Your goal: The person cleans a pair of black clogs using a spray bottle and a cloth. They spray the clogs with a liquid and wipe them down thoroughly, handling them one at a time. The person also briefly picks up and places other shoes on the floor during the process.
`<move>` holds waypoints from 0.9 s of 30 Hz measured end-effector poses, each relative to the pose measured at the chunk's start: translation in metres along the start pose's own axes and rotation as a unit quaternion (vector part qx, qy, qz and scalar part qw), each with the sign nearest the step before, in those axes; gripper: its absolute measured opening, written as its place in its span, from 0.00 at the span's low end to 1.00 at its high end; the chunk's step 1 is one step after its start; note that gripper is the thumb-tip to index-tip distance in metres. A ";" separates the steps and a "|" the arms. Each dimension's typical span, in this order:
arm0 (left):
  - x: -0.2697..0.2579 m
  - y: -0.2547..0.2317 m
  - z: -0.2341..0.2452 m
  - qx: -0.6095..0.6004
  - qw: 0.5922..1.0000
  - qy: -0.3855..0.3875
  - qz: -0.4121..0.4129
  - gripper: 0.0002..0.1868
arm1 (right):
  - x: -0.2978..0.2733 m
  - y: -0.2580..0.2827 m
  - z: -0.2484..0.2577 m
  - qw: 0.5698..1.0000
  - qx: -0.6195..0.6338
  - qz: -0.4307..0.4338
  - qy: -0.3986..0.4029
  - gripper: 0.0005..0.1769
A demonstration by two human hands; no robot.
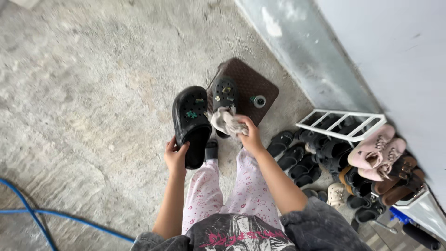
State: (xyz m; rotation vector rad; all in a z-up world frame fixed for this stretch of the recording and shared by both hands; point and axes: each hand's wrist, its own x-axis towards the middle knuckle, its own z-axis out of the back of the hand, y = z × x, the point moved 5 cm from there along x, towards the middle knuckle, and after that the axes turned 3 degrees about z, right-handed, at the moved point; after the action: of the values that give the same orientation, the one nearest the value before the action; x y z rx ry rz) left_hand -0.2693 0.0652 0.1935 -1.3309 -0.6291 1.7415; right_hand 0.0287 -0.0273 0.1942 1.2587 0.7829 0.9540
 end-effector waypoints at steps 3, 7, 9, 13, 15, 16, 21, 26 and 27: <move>-0.013 -0.042 0.015 0.044 0.997 0.011 -0.063 0.32 | -0.019 0.035 0.040 0.992 -0.008 -0.125 -0.033 0.23; -0.034 -0.100 0.028 0.127 0.981 -0.003 -0.144 0.33 | -0.027 0.102 0.070 0.968 0.057 -0.215 -0.116 0.24; -0.049 -0.118 0.027 0.139 0.979 0.013 -0.149 0.33 | -0.028 0.142 0.077 0.977 0.083 -0.140 -0.135 0.19; -0.086 -0.141 0.008 0.121 0.976 0.067 -0.170 0.34 | -0.029 0.195 0.065 0.989 0.039 -0.040 -0.138 0.16; -0.107 -0.149 -0.001 0.116 0.972 0.099 -0.180 0.33 | -0.029 0.200 0.041 0.969 0.182 -0.109 -0.130 0.18; -0.115 -0.155 -0.006 0.113 0.969 0.115 -0.186 0.32 | -0.028 0.203 0.030 0.950 0.252 -0.140 -0.124 0.19; -0.143 -0.181 -0.009 0.127 0.956 0.148 -0.219 0.32 | -0.030 0.213 0.042 0.977 -0.036 -0.043 -0.205 0.29; -0.160 -0.186 -0.006 0.107 0.952 0.164 -0.234 0.32 | -0.024 0.213 0.063 0.887 -0.355 0.227 -0.187 0.15; -0.163 -0.185 -0.006 0.108 0.954 0.159 -0.230 0.32 | -0.025 0.217 0.062 0.911 -0.301 0.259 -0.114 0.15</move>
State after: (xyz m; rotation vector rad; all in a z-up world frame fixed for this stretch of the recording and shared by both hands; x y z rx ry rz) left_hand -0.1910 0.0240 0.4240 -1.1644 -0.4982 1.1524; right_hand 0.0400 -0.0664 0.4179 1.0044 -0.0644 1.3160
